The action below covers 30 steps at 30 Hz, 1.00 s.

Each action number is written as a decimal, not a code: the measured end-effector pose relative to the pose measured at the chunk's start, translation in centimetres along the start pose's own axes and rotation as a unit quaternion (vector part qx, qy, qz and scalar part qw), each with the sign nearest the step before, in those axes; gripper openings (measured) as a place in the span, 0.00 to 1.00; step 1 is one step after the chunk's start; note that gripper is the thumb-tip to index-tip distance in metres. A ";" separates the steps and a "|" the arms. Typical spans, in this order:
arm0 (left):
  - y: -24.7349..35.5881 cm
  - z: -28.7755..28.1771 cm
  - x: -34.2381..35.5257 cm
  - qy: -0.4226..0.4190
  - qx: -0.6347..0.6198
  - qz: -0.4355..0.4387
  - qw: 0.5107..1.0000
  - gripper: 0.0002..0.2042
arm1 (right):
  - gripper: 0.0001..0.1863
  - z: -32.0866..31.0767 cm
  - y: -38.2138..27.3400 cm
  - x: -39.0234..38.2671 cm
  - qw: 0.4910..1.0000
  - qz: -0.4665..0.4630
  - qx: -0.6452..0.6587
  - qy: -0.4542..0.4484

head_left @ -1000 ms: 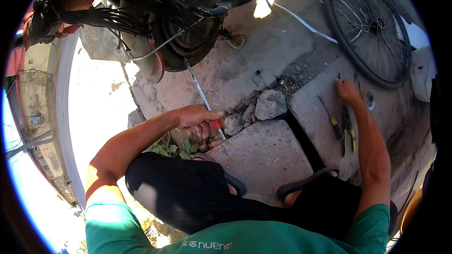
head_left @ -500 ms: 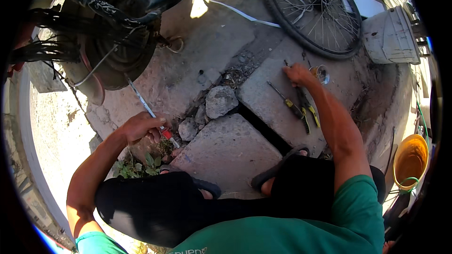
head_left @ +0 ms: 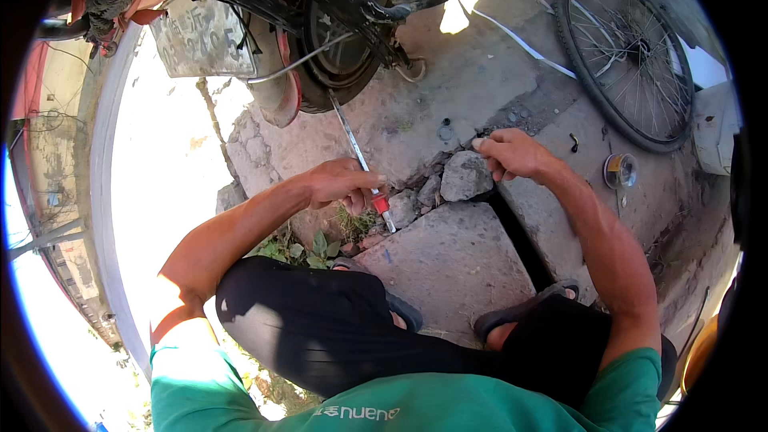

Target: The person is repairing a motorcycle, using a screwdriver to adjust components near the rear wheel and engine area. They repeatedly tighten or loosen screws while seated on the ground.

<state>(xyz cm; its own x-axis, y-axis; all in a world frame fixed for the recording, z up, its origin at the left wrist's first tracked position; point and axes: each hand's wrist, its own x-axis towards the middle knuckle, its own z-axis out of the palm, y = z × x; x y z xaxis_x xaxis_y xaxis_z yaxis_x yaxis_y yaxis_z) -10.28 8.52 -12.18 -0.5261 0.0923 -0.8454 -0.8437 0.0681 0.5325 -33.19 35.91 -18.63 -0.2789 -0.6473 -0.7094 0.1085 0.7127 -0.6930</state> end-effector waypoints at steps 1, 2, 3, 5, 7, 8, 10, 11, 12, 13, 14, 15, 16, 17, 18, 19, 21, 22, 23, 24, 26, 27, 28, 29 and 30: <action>-0.2 0.1 -0.1 0.009 0.009 0.001 1.000 0.20 | 0.25 3.7 -2.6 -0.1 0.998 -0.038 -0.007 -0.052; -0.5 0.0 -0.6 0.020 0.017 0.002 1.000 0.21 | 0.26 6.9 -5.1 -1.2 0.993 -0.081 -0.021 -0.083; -0.3 0.1 -0.3 0.019 0.029 0.009 0.999 0.21 | 0.27 9.6 -5.4 -1.4 0.989 -0.116 -0.013 -0.093; -0.3 0.0 -0.4 0.023 0.066 0.020 0.997 0.22 | 0.29 14.7 -5.9 -1.3 0.977 -0.203 0.020 -0.062; -0.6 -0.6 -0.7 0.034 0.134 0.026 0.990 0.23 | 0.27 16.7 -7.0 -2.1 0.978 -0.206 0.027 -0.011; -0.4 -1.1 -1.3 0.031 0.128 0.030 0.991 0.23 | 0.26 17.0 -7.4 -2.4 0.978 -0.207 0.029 0.015; 0.5 -2.3 -2.7 0.022 0.115 0.039 0.992 0.24 | 0.23 16.7 -7.9 -3.1 0.977 -0.208 0.046 -0.005; 0.3 -3.0 -3.2 0.078 0.117 0.058 0.988 0.25 | 0.22 16.6 -8.3 -3.4 0.976 -0.210 0.054 -0.016; 0.1 -3.8 -3.3 0.129 0.120 0.079 0.981 0.26 | 0.21 16.5 -8.4 -3.1 0.977 -0.208 0.029 -0.024; -0.1 -4.4 -3.2 0.178 0.122 0.100 0.971 0.27 | 0.20 16.4 -8.6 -2.8 0.978 -0.204 0.005 -0.032; -0.3 -4.8 -2.7 0.273 0.106 0.120 0.949 0.29 | 0.19 16.3 -8.7 -2.5 0.979 -0.200 -0.020 -0.040; -0.7 -5.2 -2.3 0.366 0.087 0.139 0.916 0.31 | 0.19 16.7 -8.7 -2.3 0.979 -0.202 -0.016 -0.037; -1.1 -6.1 -2.1 0.386 0.079 0.148 0.907 0.31 | 0.19 17.2 -8.7 -2.1 0.978 -0.204 -0.012 -0.033; -1.5 -6.8 -1.4 0.408 0.073 0.188 0.891 0.31 | 0.18 17.5 -8.7 -1.9 0.978 -0.206 -0.007 -0.029; -1.4 -7.0 -0.9 0.429 0.065 0.226 0.872 0.30 | 0.18 17.7 -8.9 -1.9 0.978 -0.207 0.007 -0.040; -1.4 -7.0 -0.5 0.449 0.057 0.264 0.852 0.29 | 0.18 18.0 -9.1 -2.0 0.976 -0.208 0.035 -0.052; -0.9 -6.2 0.3 0.455 0.049 0.368 0.810 0.31 | 0.18 18.4 -9.6 -2.6 0.970 -0.211 0.088 -0.078; -0.2 -5.9 1.0 0.461 0.044 0.409 0.786 0.31 | 0.17 18.0 -10.5 -3.5 0.973 -0.174 0.107 -0.112; 0.3 -5.8 1.4 0.467 0.039 0.450 0.760 0.32 | 0.17 18.3 -10.5 -3.4 0.972 -0.180 0.103 -0.108; 1.1 -5.7 1.5 0.479 0.048 0.430 0.764 0.31 | 0.16 18.6 -10.3 -3.1 0.972 -0.187 0.101 -0.101; 2.3 -5.5 1.7 0.502 0.065 0.389 0.769 0.29 | 0.16 18.9 -9.4 -2.4 0.972 -0.207 0.082 -0.079; 2.1 -5.8 1.9 0.528 0.105 0.392 0.746 0.31 | 0.15 19.1 -9.3 -2.1 0.970 -0.222 0.065 -0.067; 1.5 -6.3 2.3 0.552 0.144 0.394 0.721 0.34 | 0.15 19.3 -9.1 -1.9 0.969 -0.237 0.048 -0.055; 0.9 -6.8 2.6 0.574 0.183 0.395 0.693 0.36 | 0.15 19.4 -8.8 -1.7 0.970 -0.221 0.074 -0.064; 0.4 -7.6 2.9 0.577 0.208 0.394 0.685 0.36 | 0.15 19.3 -8.8 -1.8 0.971 -0.204 0.100 -0.076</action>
<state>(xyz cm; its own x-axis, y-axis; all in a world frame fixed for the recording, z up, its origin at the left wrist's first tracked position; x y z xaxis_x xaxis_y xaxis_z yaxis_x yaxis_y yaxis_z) -12.94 1.31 -14.70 -0.7363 -0.5675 0.3686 -0.2731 0.7475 0.6055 -15.22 25.57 -13.70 -0.1959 -0.9076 -0.3713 0.2056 0.3322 -0.9205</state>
